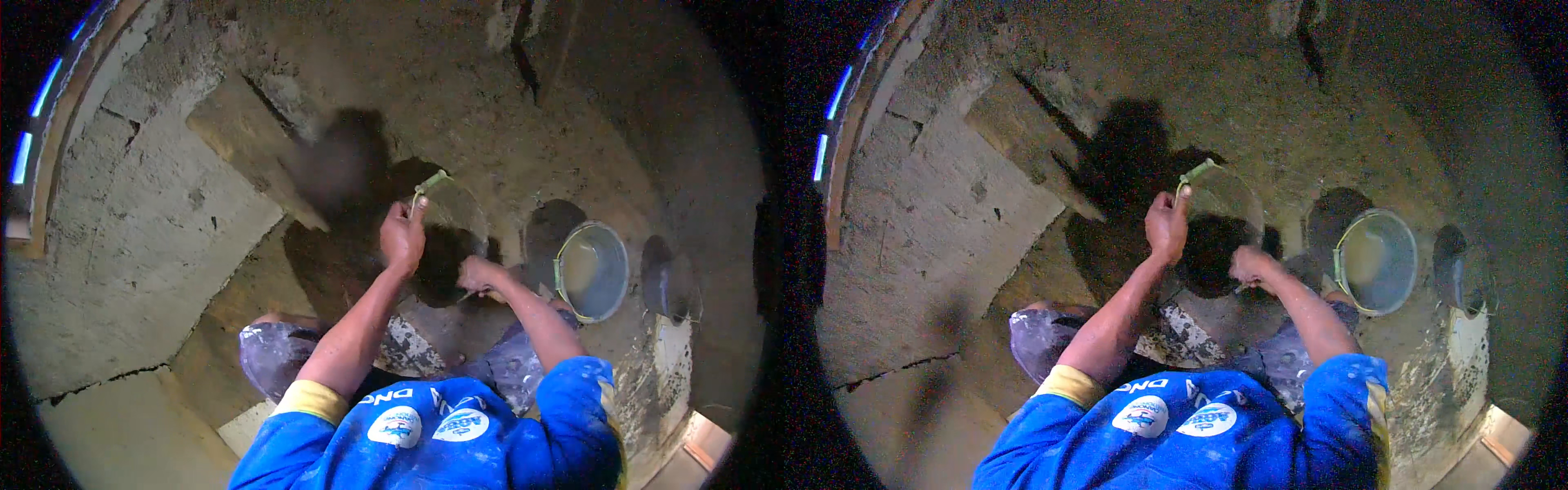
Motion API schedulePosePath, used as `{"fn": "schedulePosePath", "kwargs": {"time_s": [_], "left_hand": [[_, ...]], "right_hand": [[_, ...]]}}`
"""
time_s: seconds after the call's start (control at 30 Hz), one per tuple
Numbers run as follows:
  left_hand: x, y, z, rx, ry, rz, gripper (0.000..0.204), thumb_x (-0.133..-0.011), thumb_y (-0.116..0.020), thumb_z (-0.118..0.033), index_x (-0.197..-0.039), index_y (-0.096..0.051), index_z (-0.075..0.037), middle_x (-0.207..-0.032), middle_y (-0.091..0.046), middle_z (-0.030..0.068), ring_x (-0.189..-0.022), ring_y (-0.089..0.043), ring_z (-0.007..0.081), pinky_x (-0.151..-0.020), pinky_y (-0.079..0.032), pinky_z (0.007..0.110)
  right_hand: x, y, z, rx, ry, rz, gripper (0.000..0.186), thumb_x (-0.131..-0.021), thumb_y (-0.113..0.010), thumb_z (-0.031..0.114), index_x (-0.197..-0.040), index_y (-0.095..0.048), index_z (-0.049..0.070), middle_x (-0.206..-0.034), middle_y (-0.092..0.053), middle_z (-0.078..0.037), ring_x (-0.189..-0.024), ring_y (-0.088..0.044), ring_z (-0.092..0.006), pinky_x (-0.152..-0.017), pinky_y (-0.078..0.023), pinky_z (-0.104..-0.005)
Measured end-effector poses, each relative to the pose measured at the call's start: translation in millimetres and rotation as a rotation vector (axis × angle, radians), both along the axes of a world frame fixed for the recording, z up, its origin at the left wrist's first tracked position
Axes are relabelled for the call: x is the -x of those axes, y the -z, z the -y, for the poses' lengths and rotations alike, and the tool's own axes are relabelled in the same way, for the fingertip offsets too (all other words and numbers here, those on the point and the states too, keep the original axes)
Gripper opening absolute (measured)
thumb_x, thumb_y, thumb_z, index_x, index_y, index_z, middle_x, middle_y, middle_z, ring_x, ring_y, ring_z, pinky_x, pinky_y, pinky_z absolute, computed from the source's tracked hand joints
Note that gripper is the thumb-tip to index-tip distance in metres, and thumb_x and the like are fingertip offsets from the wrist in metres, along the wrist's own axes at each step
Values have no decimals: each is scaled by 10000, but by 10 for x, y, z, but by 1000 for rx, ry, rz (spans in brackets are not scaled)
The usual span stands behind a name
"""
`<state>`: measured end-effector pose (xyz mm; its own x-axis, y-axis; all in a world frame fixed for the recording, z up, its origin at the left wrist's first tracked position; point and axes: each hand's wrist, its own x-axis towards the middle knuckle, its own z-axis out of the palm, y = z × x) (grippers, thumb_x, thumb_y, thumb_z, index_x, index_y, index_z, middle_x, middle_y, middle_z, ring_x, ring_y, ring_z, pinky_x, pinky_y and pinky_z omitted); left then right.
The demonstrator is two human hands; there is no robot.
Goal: The person applies plaster to a concrete wall around a window using a trowel, spreading and smoothing the material with both the tool and a flat board.
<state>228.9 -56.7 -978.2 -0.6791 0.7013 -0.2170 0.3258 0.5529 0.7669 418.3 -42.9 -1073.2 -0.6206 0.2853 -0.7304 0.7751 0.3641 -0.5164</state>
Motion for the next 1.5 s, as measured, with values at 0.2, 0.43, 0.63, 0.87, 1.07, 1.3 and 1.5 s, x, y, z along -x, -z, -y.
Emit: {"fn": "schedulePosePath", "kwargs": {"time_s": [0.2,0.43,0.63,0.87,1.07,1.3,1.5], "left_hand": [[171,63,-45,21,-34,-37,504,-793,-573,-526,-714,-538,-29,-710,-577,180,-657,-542,294,-613,-414,403],[494,189,61,34,-231,117,611,-795,-550,-579,-838,-603,28,-853,-616,181,-764,-575,287,-698,-433,413],[413,-92,57,56,-219,67,588,-808,-540,-557,-794,-584,29,-810,-598,230,-769,-569,349,-699,-427,430],[328,218,-87,-11,-189,68,602,-799,-532,-573,-796,-582,27,-828,-594,250,-810,-563,406,-704,-420,459],[660,545,135,80,-296,31,625,-787,-527,-599,-853,-606,17,-819,-610,230,-797,-575,393,-707,-427,459],[413,245,19,2,-172,-109,593,-827,-478,-583,-842,-590,-1,-779,-606,226,-770,-571,424,-681,-426,469],[-72,-6,-22,24,157,37,465,-813,-547,-513,-786,-551,-48,-724,-583,215,-742,-566,413,-640,-435,449]], "right_hand": [[-179,-474,302,727,564,-285,259,-852,-573,330,-845,-550,72,-647,-473,25,-504,-448,-62,-432,-412,-232],[-215,-1651,90,873,1105,-725,348,-888,-511,281,-1126,-515,28,-668,-468,11,-528,-452,-58,-445,-413,-214],[7,-2933,-539,166,1226,-1475,384,-867,-552,242,-1174,-466,29,-725,-492,-22,-574,-496,-80,-496,-464,-233],[637,-2315,-2258,-1571,1751,-1277,154,-840,-557,60,-962,-480,7,-804,-543,-90,-650,-542,-211,-552,-456,-330],[1445,-1693,-628,-42,415,-857,197,-819,-586,183,-963,-522,66,-758,-538,-26,-590,-517,-118,-530,-454,-294],[-176,-1085,-29,-362,626,-327,212,-816,-530,165,-992,-544,48,-875,-619,-173,-762,-609,-333,-712,-480,-383],[-437,97,-212,-423,-144,48,321,-804,-556,307,-873,-579,-6,-842,-630,-188,-813,-607,-364,-712,-479,-444]]}}
